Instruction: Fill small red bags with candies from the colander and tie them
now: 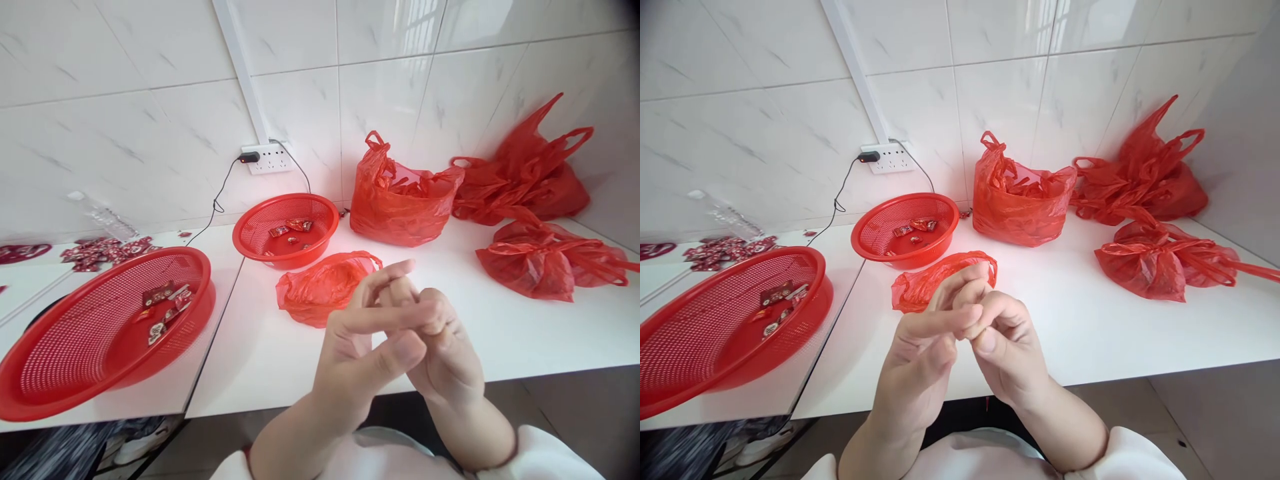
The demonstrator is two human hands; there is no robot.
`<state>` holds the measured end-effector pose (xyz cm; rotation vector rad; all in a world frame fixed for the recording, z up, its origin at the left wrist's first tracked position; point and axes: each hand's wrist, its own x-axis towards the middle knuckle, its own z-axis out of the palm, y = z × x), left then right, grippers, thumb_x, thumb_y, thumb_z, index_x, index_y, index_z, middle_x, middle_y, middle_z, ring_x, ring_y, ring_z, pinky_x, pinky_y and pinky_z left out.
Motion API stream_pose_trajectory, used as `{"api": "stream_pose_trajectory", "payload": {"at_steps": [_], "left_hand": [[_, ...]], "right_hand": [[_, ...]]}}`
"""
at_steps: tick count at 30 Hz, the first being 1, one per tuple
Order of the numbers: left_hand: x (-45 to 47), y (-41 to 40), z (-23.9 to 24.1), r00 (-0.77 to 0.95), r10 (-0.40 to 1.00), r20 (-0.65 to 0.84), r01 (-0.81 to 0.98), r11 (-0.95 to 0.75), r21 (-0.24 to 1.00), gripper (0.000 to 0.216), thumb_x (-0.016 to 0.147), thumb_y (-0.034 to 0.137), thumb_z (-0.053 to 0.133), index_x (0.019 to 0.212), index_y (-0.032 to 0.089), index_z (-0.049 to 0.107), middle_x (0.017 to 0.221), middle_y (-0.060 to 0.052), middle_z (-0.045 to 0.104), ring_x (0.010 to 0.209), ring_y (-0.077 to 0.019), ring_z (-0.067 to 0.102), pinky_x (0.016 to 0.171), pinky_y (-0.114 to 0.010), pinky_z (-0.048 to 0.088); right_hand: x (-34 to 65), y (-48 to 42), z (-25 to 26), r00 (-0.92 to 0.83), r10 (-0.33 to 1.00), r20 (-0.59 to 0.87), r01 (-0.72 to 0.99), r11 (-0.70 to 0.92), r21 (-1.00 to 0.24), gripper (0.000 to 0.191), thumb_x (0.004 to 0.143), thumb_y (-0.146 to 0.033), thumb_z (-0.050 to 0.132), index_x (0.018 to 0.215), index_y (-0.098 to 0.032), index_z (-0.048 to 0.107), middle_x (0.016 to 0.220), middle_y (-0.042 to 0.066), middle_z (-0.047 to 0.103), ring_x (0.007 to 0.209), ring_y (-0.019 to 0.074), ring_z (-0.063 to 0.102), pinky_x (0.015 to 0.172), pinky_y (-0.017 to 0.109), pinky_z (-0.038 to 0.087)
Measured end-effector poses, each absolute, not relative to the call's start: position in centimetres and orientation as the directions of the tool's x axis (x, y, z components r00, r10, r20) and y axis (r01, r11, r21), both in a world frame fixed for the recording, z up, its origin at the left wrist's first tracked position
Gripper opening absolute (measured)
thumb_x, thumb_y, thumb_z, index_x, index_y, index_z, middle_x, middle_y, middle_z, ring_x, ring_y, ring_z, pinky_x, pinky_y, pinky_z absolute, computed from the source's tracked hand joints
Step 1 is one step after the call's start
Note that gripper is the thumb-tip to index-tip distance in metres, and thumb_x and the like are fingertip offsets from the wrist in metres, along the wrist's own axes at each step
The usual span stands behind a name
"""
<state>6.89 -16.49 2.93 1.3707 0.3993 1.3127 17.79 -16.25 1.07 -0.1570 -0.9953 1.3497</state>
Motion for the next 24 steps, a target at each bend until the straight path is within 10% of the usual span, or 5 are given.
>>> {"api": "stream_pose_trajectory", "payload": {"at_steps": [10,24], "left_hand": [[7.70,-16.62,3.05,0.247,0.864,0.439,-0.432,-0.308,0.848,0.020,0.082,0.027,0.071,0.096,0.041,0.075,0.099,-0.001,0.070,0.128,-0.0237,0.045,0.108,-0.046,0.041],[6.97,-16.70,3.37,0.296,0.840,0.455,-0.407,-0.320,0.856,0.021,0.079,0.026,0.074,0.092,0.042,0.076,0.104,0.001,0.070,0.117,-0.0255,0.055,0.095,-0.047,0.053]], "right_hand": [[17.65,-16.74,1.68,-0.369,0.856,0.363,-0.864,-0.171,-0.473,0.015,0.078,-0.035,0.072,0.070,-0.025,0.063,0.076,-0.001,0.045,0.078,0.0124,0.049,0.073,0.023,0.047],[18.44,-16.28,1.76,-0.304,0.827,0.473,-0.741,0.106,-0.663,0.029,0.078,-0.037,0.067,0.062,-0.022,0.049,0.066,-0.001,0.039,0.065,0.0145,0.045,0.058,0.027,0.045]]}}
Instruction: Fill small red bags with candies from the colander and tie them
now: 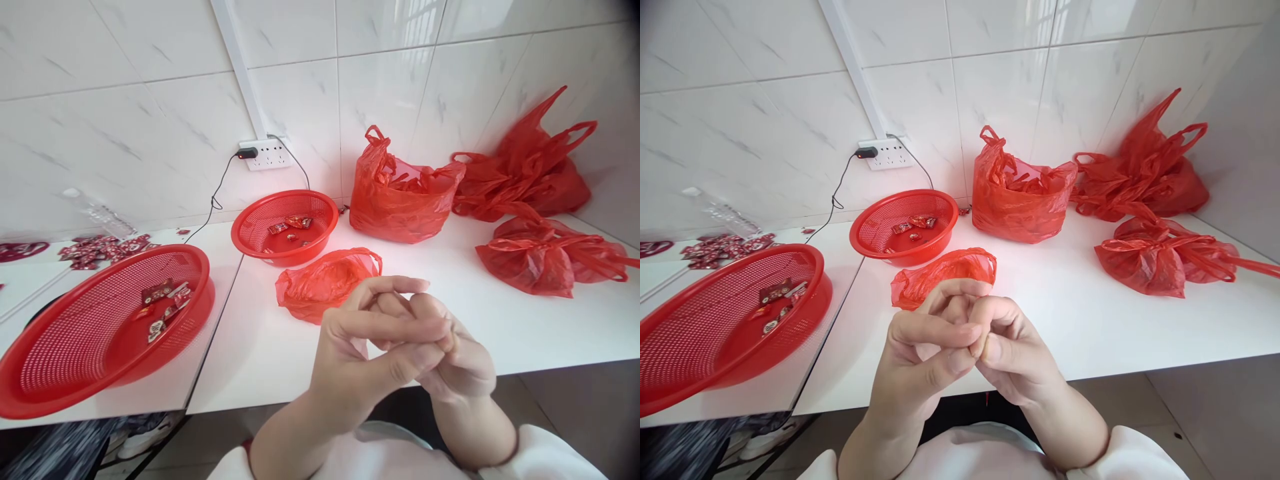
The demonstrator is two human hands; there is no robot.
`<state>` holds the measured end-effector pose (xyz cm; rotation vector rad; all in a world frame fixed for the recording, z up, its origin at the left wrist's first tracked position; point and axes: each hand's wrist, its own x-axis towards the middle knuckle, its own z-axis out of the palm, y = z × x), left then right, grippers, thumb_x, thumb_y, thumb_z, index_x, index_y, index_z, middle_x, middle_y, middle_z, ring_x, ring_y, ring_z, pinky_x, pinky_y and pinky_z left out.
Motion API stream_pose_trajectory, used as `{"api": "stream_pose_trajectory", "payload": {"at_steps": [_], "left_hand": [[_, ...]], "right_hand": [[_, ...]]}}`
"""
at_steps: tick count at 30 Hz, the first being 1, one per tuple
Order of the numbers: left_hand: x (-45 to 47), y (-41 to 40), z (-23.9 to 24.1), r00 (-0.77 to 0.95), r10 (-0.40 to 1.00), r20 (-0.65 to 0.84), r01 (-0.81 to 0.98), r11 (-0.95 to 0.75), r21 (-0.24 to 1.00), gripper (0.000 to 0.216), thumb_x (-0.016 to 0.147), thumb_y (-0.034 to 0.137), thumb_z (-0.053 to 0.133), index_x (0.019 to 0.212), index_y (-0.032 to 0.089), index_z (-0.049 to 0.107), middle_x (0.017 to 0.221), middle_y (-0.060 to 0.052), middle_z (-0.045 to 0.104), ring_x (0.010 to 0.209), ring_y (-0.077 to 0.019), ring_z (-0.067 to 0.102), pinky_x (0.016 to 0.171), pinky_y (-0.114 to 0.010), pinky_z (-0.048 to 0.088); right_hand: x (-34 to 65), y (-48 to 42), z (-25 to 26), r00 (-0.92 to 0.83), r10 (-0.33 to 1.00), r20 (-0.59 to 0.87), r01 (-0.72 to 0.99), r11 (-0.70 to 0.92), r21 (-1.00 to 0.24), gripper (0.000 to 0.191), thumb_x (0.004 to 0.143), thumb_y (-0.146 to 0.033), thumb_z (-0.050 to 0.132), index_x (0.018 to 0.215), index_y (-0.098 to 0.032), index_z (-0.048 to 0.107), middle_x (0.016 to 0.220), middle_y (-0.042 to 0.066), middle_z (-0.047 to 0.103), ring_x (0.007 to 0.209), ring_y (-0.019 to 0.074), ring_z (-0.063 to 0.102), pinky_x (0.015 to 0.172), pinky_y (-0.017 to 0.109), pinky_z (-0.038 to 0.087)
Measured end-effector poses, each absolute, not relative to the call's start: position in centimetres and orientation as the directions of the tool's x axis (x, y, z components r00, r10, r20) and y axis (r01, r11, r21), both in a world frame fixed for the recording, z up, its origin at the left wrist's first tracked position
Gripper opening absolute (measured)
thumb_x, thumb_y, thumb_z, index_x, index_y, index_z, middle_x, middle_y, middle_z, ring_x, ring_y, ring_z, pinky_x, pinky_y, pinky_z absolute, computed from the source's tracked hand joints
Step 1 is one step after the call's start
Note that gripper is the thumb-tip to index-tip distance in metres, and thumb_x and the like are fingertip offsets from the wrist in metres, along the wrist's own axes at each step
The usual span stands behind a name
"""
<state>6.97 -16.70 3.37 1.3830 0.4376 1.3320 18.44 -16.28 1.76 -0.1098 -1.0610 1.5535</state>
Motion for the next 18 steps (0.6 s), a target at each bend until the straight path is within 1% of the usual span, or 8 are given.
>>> {"api": "stream_pose_trajectory", "payload": {"at_steps": [3,6,8,10,12,13,15,18], "left_hand": [[6.8,-16.7,3.3,0.319,0.835,0.448,-0.422,-0.299,0.856,0.020,0.079,0.028,0.074,0.093,0.041,0.076,0.109,0.002,0.069,0.120,-0.0267,0.054,0.099,-0.049,0.051],[6.6,-16.8,3.4,0.343,0.833,0.435,-0.425,-0.275,0.862,0.021,0.079,0.026,0.073,0.093,0.041,0.076,0.115,0.002,0.068,0.125,-0.0279,0.051,0.104,-0.051,0.046],[6.5,-16.9,3.5,0.359,0.830,0.427,-0.432,-0.258,0.864,0.022,0.080,0.025,0.072,0.095,0.041,0.076,0.119,0.002,0.066,0.126,-0.0290,0.050,0.106,-0.053,0.044],[6.5,-17.1,3.6,0.349,0.838,0.419,-0.433,-0.253,0.865,0.020,0.081,0.025,0.071,0.094,0.040,0.076,0.122,0.001,0.065,0.124,-0.0299,0.053,0.106,-0.055,0.044],[6.7,-17.2,3.5,0.313,0.856,0.411,-0.420,-0.263,0.869,0.018,0.082,0.026,0.070,0.093,0.039,0.077,0.123,0.001,0.064,0.121,-0.0301,0.055,0.105,-0.056,0.044],[6.8,-17.1,3.4,0.296,0.863,0.409,-0.411,-0.272,0.870,0.018,0.082,0.027,0.070,0.094,0.039,0.077,0.122,0.000,0.064,0.122,-0.0301,0.054,0.106,-0.056,0.043],[7.0,-16.9,3.1,0.289,0.858,0.424,-0.409,-0.290,0.865,0.020,0.083,0.027,0.069,0.096,0.039,0.076,0.123,0.001,0.064,0.125,-0.0297,0.051,0.108,-0.055,0.041],[7.2,-16.5,2.5,0.307,0.825,0.474,-0.436,-0.321,0.841,0.022,0.085,0.028,0.066,0.102,0.040,0.074,0.125,0.002,0.064,0.130,-0.0284,0.046,0.109,-0.053,0.040]], "right_hand": [[18.5,-16.3,1.8,-0.281,0.814,0.508,-0.735,0.158,-0.659,0.025,0.080,-0.035,0.066,0.064,-0.022,0.053,0.066,-0.001,0.043,0.067,0.0146,0.048,0.064,0.029,0.047],[18.9,-16.5,1.5,-0.254,0.808,0.532,-0.703,0.223,-0.675,0.016,0.082,-0.033,0.067,0.070,-0.024,0.062,0.073,0.000,0.051,0.073,0.0157,0.052,0.073,0.034,0.049],[19.3,-16.7,1.3,-0.214,0.805,0.553,-0.660,0.298,-0.689,0.008,0.083,-0.031,0.067,0.076,-0.025,0.067,0.077,0.001,0.055,0.075,0.0165,0.054,0.075,0.036,0.049],[19.5,-16.9,1.0,-0.125,0.806,0.578,-0.573,0.417,-0.705,0.003,0.083,-0.027,0.067,0.083,-0.027,0.070,0.079,0.002,0.056,0.077,0.0172,0.054,0.076,0.037,0.049],[19.5,-17.1,0.9,-0.001,0.805,0.594,-0.453,0.529,-0.717,0.006,0.082,-0.024,0.069,0.085,-0.028,0.072,0.081,0.003,0.057,0.079,0.0180,0.054,0.077,0.037,0.049],[19.4,-17.2,0.9,0.041,0.807,0.589,-0.422,0.548,-0.722,0.006,0.082,-0.024,0.069,0.085,-0.028,0.072,0.081,0.003,0.057,0.079,0.0180,0.054,0.077,0.037,0.048],[19.1,-17.1,1.1,0.030,0.829,0.558,-0.479,0.502,-0.720,0.003,0.083,-0.026,0.068,0.081,-0.027,0.070,0.079,0.002,0.055,0.076,0.0170,0.052,0.072,0.034,0.049],[18.4,-16.9,1.5,-0.132,0.865,0.484,-0.685,0.273,-0.675,0.015,0.084,-0.034,0.065,0.073,-0.024,0.062,0.071,0.001,0.048,0.068,0.0151,0.047,0.061,0.028,0.046]]}}
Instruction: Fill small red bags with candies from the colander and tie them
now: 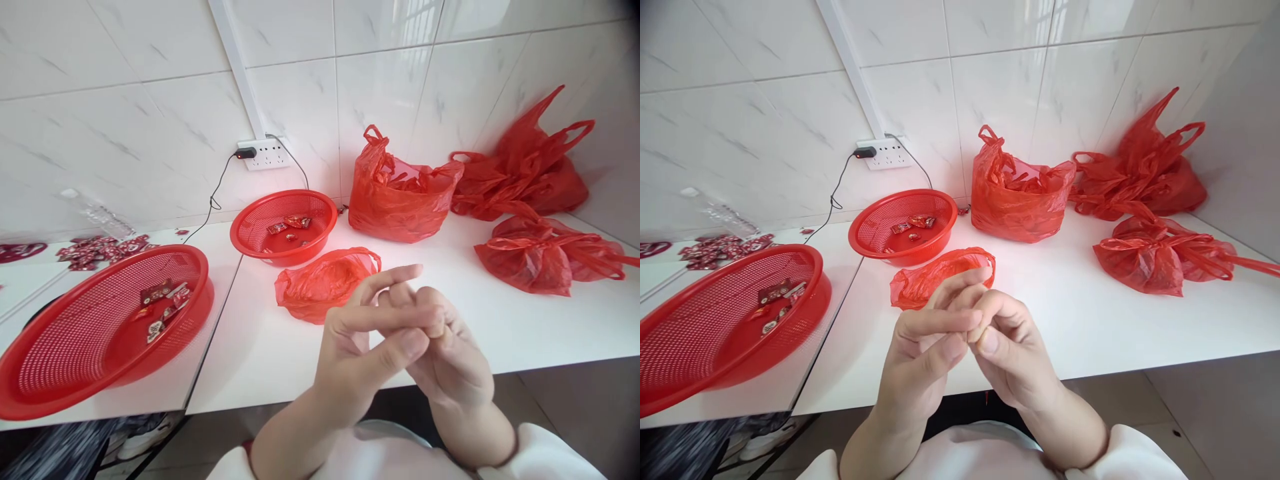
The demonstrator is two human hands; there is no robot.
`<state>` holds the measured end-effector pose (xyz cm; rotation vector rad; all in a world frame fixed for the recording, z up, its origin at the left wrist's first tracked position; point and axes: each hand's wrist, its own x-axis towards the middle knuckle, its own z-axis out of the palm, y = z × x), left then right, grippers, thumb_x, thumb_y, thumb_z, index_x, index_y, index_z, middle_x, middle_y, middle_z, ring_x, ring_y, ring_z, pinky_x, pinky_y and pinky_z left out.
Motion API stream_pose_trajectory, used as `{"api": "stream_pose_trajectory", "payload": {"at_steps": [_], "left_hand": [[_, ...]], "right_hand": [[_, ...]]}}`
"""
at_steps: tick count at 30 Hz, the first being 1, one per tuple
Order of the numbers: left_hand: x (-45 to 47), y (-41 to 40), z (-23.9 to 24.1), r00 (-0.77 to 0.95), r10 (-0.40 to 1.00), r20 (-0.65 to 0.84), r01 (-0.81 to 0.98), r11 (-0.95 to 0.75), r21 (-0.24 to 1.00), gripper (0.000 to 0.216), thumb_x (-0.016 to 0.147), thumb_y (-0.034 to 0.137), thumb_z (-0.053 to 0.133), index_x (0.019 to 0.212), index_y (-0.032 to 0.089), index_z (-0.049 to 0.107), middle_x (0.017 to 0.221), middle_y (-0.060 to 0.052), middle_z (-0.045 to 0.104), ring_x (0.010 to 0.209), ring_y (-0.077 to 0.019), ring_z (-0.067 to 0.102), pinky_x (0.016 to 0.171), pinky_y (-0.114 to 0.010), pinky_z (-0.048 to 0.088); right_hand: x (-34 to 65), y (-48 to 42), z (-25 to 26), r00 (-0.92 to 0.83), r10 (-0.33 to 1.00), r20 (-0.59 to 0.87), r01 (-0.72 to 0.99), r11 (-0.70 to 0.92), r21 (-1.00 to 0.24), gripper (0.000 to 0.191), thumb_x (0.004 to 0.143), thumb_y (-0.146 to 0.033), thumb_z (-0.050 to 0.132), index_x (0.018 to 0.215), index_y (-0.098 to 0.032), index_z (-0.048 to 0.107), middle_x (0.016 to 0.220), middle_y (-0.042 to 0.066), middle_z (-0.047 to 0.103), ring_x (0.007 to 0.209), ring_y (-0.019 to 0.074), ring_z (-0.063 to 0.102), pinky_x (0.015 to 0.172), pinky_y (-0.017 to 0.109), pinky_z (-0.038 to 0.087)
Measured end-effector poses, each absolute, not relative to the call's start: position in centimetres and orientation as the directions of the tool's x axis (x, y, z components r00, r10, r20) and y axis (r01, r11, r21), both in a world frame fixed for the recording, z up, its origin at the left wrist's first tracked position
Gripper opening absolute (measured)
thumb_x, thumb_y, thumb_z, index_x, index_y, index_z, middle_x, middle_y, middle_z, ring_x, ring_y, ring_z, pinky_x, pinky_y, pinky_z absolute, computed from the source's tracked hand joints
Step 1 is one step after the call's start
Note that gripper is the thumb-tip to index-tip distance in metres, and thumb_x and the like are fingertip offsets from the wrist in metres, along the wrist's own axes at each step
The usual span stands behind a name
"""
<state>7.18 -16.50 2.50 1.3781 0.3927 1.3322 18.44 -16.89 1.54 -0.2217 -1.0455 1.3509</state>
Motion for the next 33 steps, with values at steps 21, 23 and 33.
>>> {"api": "stream_pose_trajectory", "payload": {"at_steps": [21,23,33], "left_hand": [[7.12,-16.97,2.25,0.289,0.796,0.532,-0.422,-0.393,0.817,0.033,0.085,0.036,0.064,0.118,0.036,0.068,0.131,-0.002,0.060,0.123,-0.0287,0.052,0.100,-0.045,0.049],[7.06,-16.93,2.25,0.300,0.793,0.530,-0.415,-0.392,0.821,0.032,0.087,0.035,0.061,0.118,0.036,0.067,0.133,-0.001,0.059,0.124,-0.0280,0.051,0.100,-0.044,0.049],[7.10,-16.26,2.48,0.379,0.763,0.524,-0.485,-0.318,0.814,0.028,0.087,0.036,0.062,0.114,0.040,0.069,0.131,0.002,0.061,0.127,-0.0280,0.052,0.100,-0.045,0.049]], "right_hand": [[17.56,-16.97,2.26,-0.068,0.846,0.528,-0.845,0.233,-0.481,0.020,0.086,-0.039,0.055,0.074,-0.025,0.045,0.059,-0.004,0.026,0.050,0.0132,0.026,0.044,0.027,0.032],[17.66,-16.88,2.23,-0.061,0.834,0.548,-0.829,0.263,-0.493,0.021,0.087,-0.038,0.053,0.072,-0.025,0.044,0.059,-0.004,0.027,0.049,0.0127,0.027,0.043,0.027,0.030],[17.83,-16.23,1.90,-0.057,0.762,0.645,-0.760,0.386,-0.523,0.026,0.087,-0.037,0.053,0.069,-0.024,0.039,0.054,-0.004,0.031,0.045,0.0119,0.031,0.040,0.027,0.029]]}}
